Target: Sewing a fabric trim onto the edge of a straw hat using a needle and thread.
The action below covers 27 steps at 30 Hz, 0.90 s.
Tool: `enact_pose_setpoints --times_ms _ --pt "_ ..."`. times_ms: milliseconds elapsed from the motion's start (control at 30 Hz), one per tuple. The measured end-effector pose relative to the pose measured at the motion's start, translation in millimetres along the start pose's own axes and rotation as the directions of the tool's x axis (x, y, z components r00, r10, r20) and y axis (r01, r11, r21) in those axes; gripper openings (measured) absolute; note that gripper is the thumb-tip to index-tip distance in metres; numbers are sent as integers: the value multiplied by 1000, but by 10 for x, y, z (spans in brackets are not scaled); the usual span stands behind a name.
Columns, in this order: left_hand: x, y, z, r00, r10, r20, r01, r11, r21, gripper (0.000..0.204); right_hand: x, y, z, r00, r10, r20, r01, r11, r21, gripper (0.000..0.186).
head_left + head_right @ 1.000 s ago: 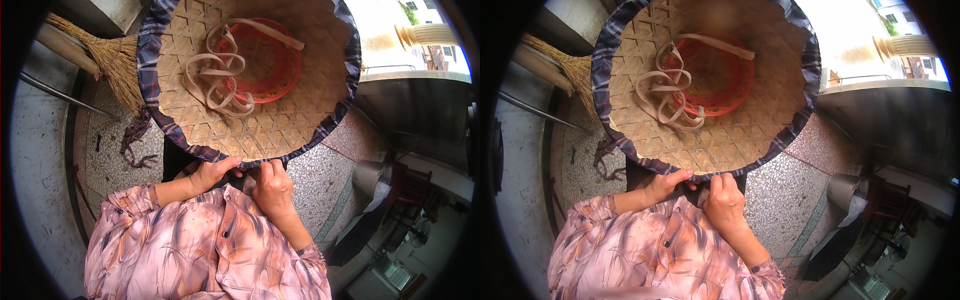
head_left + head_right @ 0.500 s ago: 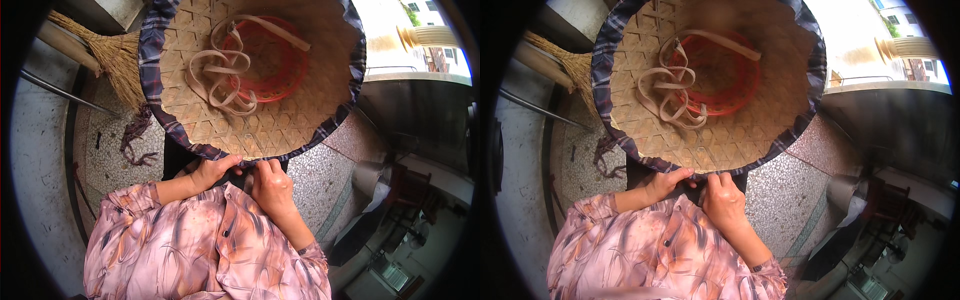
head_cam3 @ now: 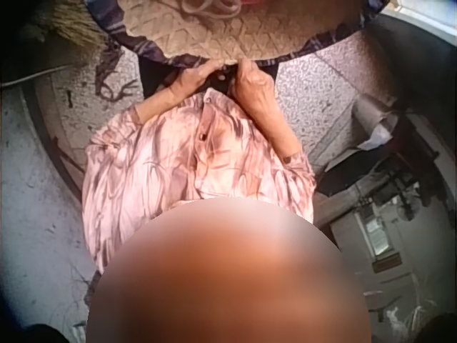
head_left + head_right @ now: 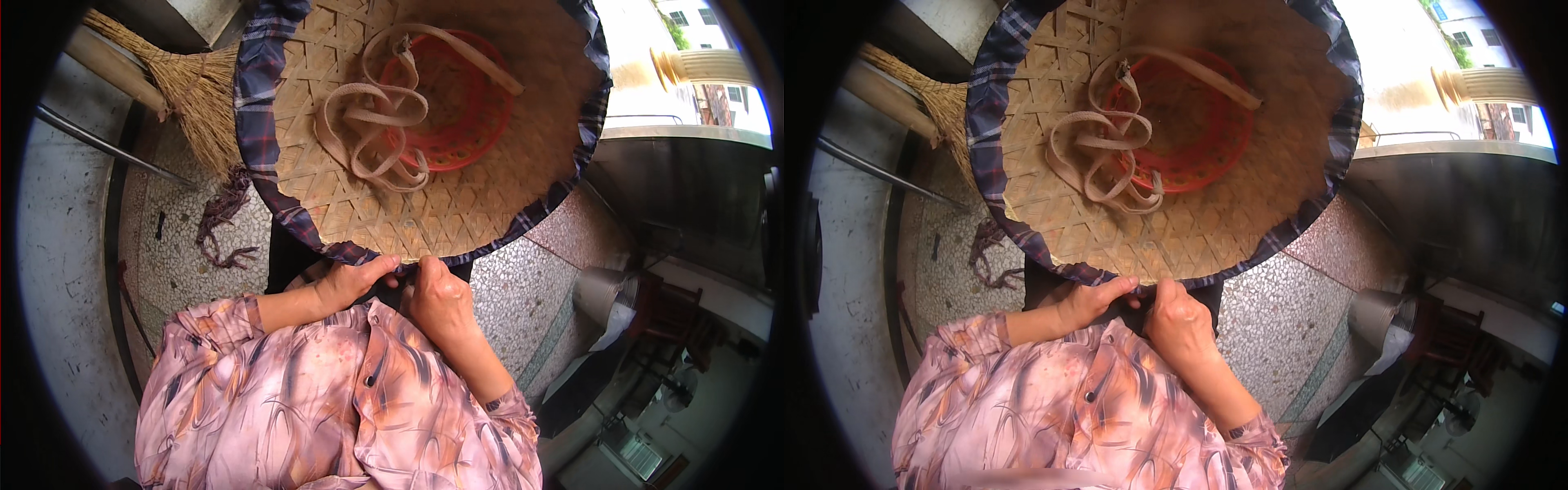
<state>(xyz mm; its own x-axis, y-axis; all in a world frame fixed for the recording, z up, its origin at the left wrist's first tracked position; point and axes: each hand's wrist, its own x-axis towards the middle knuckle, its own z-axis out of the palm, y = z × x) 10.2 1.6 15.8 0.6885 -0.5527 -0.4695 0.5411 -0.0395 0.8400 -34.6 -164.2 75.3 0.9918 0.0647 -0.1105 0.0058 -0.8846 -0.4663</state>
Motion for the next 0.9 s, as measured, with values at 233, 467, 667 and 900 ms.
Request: enact_pose_setpoints --times_ms 233,467,667,900 --pt "-30 27 51 997 76 -13 -76 997 -10 31 -51 15 -172 998 -34 48 41 987 -155 15" --pt "8 -72 34 999 9 -37 -10 999 -43 31 38 -14 -121 987 83 140 -71 994 -89 12" --pt "72 -17 -15 986 165 -2 -163 976 144 25 377 -60 -298 990 -11 144 40 980 -196 12" --pt "21 -45 -59 706 651 278 -608 356 710 26 582 -105 -248 908 11 418 105 962 -254 19"
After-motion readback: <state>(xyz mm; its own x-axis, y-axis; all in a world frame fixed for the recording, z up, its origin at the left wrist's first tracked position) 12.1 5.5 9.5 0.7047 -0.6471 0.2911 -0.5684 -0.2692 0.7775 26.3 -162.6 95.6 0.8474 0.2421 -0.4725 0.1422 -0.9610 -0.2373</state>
